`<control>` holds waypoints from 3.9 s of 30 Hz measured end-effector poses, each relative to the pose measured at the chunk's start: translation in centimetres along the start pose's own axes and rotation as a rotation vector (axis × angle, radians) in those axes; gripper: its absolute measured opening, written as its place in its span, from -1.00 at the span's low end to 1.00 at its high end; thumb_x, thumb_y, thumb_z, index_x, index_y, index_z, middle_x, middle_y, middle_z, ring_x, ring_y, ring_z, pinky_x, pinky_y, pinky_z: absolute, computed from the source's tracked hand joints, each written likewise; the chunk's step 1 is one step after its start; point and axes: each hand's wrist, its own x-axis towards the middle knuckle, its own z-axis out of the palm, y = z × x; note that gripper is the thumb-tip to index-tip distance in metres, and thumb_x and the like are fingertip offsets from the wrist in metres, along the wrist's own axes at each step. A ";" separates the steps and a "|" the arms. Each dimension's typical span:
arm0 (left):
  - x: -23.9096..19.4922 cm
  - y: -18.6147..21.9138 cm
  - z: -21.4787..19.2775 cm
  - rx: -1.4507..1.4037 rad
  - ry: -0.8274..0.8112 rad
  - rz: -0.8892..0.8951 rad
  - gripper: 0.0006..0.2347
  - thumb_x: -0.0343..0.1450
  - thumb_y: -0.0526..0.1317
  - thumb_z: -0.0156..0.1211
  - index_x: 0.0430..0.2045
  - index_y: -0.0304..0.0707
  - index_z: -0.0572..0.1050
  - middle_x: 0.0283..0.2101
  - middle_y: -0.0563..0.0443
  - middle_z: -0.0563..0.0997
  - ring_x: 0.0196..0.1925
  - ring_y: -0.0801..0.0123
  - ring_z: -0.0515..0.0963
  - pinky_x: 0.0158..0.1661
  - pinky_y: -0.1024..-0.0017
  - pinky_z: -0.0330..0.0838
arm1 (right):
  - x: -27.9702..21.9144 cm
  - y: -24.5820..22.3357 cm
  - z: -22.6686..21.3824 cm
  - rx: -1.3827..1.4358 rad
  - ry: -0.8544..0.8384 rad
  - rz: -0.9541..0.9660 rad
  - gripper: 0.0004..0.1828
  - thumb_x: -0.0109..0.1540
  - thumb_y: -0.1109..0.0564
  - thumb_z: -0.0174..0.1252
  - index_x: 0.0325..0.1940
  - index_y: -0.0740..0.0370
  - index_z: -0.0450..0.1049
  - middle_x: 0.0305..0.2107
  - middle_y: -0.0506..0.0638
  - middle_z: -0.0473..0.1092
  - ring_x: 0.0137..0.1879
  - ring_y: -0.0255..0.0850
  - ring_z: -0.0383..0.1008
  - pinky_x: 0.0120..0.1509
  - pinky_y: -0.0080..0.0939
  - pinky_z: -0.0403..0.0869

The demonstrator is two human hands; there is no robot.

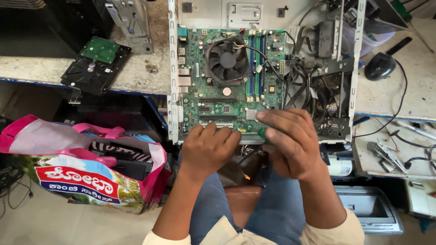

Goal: The person works on an open desktop computer case, using a screwdriver to remove and reinsert screws on the motherboard and case. They also connect and disconnect internal power cables and handle a small orange connector while adjusting components inside the case.

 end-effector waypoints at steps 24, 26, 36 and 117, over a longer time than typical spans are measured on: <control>7.1 -1.1 -3.6 -0.202 -0.227 -0.103 -0.61 0.09 0.14 0.48 -0.49 -0.13 0.59 -0.47 0.04 0.64 -0.39 0.12 0.65 -0.30 0.18 0.47 | 6.6 4.7 -1.3 0.321 -0.044 0.452 -0.58 0.23 0.27 0.34 0.18 0.29 0.51 -0.15 0.07 0.45 -0.01 -0.07 0.45 0.18 -0.15 0.44; 7.0 -1.0 -3.5 -0.187 -0.201 -0.096 -0.61 0.08 0.13 0.47 -0.46 -0.11 0.60 -0.44 0.05 0.65 -0.36 0.14 0.65 -0.26 0.19 0.49 | 6.5 4.9 -1.1 0.251 -0.044 0.503 -0.57 0.18 0.25 0.43 0.13 0.26 0.56 -0.23 0.14 0.39 -0.05 -0.01 0.37 0.14 -0.11 0.43; 6.4 -0.2 -2.3 -0.052 0.000 -0.062 -0.51 0.18 0.36 0.32 -0.59 -0.11 0.58 -0.47 0.08 0.61 -0.38 0.21 0.60 -0.30 0.26 0.44 | 4.4 6.3 -1.0 0.441 0.025 0.554 -0.59 0.23 0.23 0.31 0.18 0.30 0.57 -0.06 0.14 0.37 0.10 -0.10 0.38 0.22 -0.18 0.35; 6.2 0.1 -1.5 -0.009 0.135 -0.072 -0.55 0.24 0.33 0.36 -0.62 -0.07 0.60 -0.53 0.10 0.56 -0.44 0.24 0.56 -0.35 0.31 0.37 | 4.0 4.3 -1.5 0.827 0.082 0.379 -0.60 0.39 0.36 0.20 0.32 0.39 0.41 0.04 0.07 0.40 0.11 -0.22 0.49 0.24 -0.20 0.57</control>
